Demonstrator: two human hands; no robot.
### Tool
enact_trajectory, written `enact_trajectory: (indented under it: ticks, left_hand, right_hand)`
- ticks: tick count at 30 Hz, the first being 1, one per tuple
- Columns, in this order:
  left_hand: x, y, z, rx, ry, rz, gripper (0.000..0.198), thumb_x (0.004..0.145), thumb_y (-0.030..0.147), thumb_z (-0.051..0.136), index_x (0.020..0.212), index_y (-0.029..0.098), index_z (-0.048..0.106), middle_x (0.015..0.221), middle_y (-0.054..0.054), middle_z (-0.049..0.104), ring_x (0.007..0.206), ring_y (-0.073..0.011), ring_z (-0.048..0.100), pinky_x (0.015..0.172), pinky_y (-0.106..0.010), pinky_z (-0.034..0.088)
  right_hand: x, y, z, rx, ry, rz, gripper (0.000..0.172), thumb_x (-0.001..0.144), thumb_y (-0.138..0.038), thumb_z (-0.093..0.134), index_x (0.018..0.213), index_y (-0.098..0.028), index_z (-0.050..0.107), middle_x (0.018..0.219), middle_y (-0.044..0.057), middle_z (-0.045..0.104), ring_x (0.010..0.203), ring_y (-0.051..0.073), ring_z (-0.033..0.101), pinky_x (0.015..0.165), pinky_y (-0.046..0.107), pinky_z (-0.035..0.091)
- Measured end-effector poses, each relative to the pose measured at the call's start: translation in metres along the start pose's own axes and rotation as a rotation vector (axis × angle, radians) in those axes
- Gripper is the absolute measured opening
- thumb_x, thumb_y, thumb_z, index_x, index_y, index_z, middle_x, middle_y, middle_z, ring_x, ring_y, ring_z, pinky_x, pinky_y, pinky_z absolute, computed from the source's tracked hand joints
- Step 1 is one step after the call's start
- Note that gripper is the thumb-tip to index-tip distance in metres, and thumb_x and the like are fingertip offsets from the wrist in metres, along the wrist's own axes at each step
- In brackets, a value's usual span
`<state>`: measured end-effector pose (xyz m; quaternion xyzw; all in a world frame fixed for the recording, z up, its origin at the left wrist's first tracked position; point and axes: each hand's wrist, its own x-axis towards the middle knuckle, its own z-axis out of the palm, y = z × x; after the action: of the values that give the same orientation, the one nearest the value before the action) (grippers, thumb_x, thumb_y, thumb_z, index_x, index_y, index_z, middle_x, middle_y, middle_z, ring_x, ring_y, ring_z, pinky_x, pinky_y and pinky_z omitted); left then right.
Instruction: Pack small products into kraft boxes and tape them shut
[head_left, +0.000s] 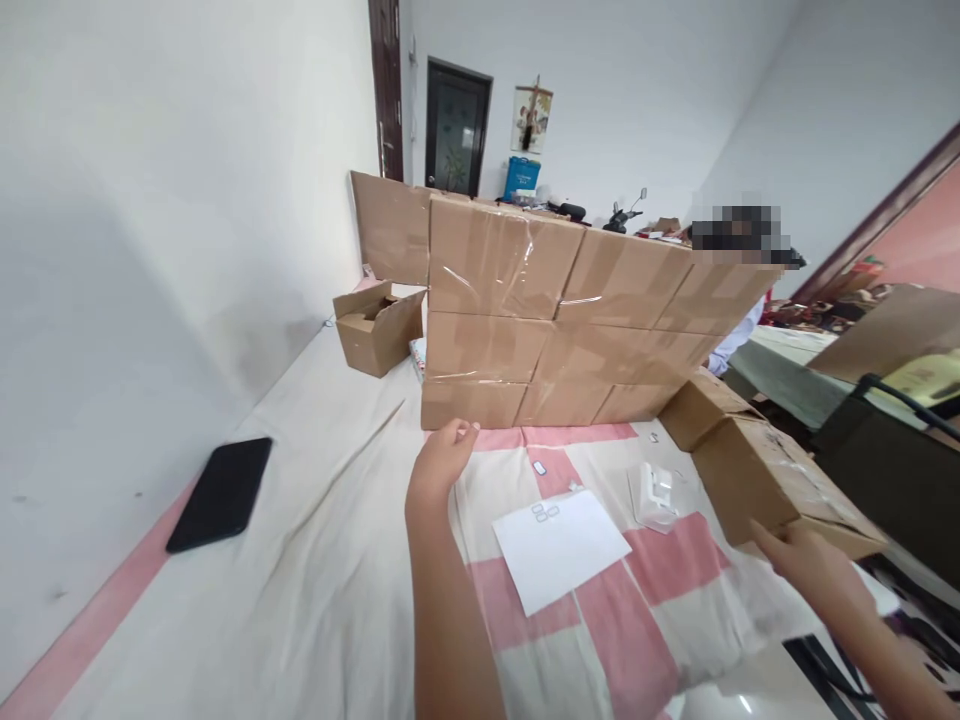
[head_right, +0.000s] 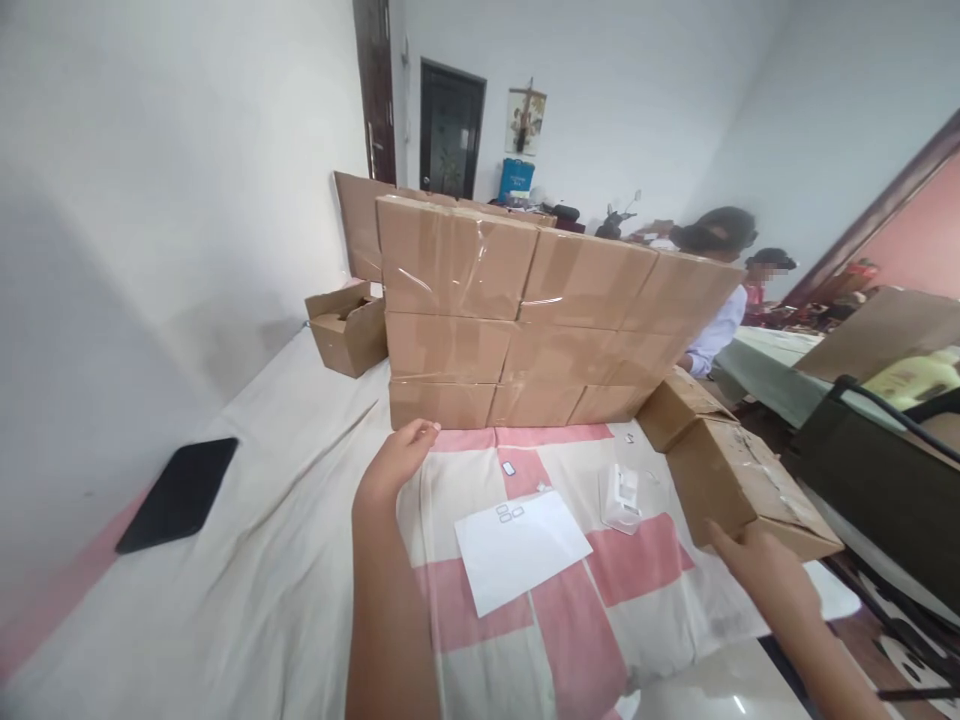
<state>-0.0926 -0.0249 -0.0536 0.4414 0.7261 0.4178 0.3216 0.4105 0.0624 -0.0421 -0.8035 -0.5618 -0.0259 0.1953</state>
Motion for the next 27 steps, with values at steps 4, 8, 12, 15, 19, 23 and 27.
enact_trajectory:
  ticks: [4, 8, 12, 15, 19, 23, 27]
  left_hand:
    - [0.02, -0.026, 0.021, -0.014, -0.005, -0.015, 0.025, 0.089, 0.043, 0.052, 0.084, 0.022, 0.065, 0.102, -0.009, 0.074, 0.096, -0.0269, 0.068, 0.088, -0.036, 0.048]
    - [0.028, -0.04, 0.026, -0.07, 0.045, 0.005, 0.022, 0.085, 0.04, 0.057, 0.074, 0.022, 0.064, 0.088, -0.005, 0.074, 0.085, -0.0233, 0.068, 0.081, -0.033, 0.049]
    - [0.028, -0.053, 0.006, -0.17, 0.28, 0.015, 0.028, 0.09, 0.043, 0.049, 0.078, 0.022, 0.063, 0.083, -0.003, 0.073, 0.079, -0.02, 0.067, 0.078, -0.031, 0.05]
    - [0.028, -0.066, -0.01, -0.231, 0.578, -0.044, 0.027, 0.093, 0.039, 0.042, 0.09, 0.022, 0.062, 0.091, -0.005, 0.072, 0.087, -0.0209, 0.067, 0.082, -0.032, 0.051]
    - [0.027, -0.089, -0.021, -0.235, 0.943, -0.14, 0.025, 0.092, 0.04, 0.044, 0.101, 0.021, 0.058, 0.107, -0.011, 0.068, 0.103, -0.0249, 0.064, 0.092, -0.038, 0.05]
    - [0.047, -0.104, -0.05, -0.148, 1.104, -0.11, 0.027, 0.088, 0.039, 0.053, 0.107, 0.021, 0.053, 0.113, -0.011, 0.063, 0.111, -0.0253, 0.06, 0.101, -0.041, 0.045]
    - [0.113, -0.107, -0.097, -0.057, 1.052, -0.008, 0.057, 0.077, 0.038, 0.073, 0.125, 0.02, 0.047, 0.13, -0.013, 0.058, 0.125, -0.0272, 0.054, 0.112, -0.043, 0.038]
  right_hand:
    - [-0.056, -0.101, 0.021, 0.064, -0.287, -0.284, 0.049, 0.079, -0.054, 0.058, 0.043, -0.025, 0.043, 0.051, 0.01, 0.055, 0.049, 0.023, 0.05, 0.056, 0.036, 0.033]
    - [-0.127, -0.23, 0.05, 0.544, -0.435, -0.546, 0.04, 0.075, -0.047, 0.061, 0.05, -0.023, 0.041, 0.048, 0.0, 0.046, 0.051, 0.016, 0.042, 0.054, 0.029, 0.026]
    - [-0.182, -0.351, 0.093, 1.054, -0.684, -0.589, 0.033, 0.067, -0.039, 0.063, 0.049, -0.022, 0.042, 0.047, -0.004, 0.042, 0.052, 0.013, 0.039, 0.053, 0.026, 0.028]
    - [-0.222, -0.427, 0.129, 1.232, -0.781, -0.56, 0.032, 0.074, -0.043, 0.053, 0.051, -0.023, 0.041, 0.048, -0.005, 0.04, 0.052, 0.013, 0.039, 0.052, 0.026, 0.034]
    - [-0.272, -0.484, 0.164, 1.429, -0.829, -0.449, 0.029, 0.078, -0.043, 0.047, 0.058, -0.024, 0.039, 0.051, -0.006, 0.038, 0.055, 0.013, 0.039, 0.052, 0.025, 0.036]
    - [-0.286, -0.489, 0.182, 1.52, -0.852, -0.344, 0.024, 0.079, -0.039, 0.053, 0.062, -0.022, 0.047, 0.055, -0.006, 0.041, 0.057, 0.013, 0.038, 0.053, 0.025, 0.034]
    - [-0.282, -0.487, 0.185, 1.546, -0.851, -0.283, 0.021, 0.081, -0.035, 0.05, 0.064, -0.021, 0.049, 0.058, -0.006, 0.041, 0.058, 0.013, 0.037, 0.056, 0.025, 0.032]
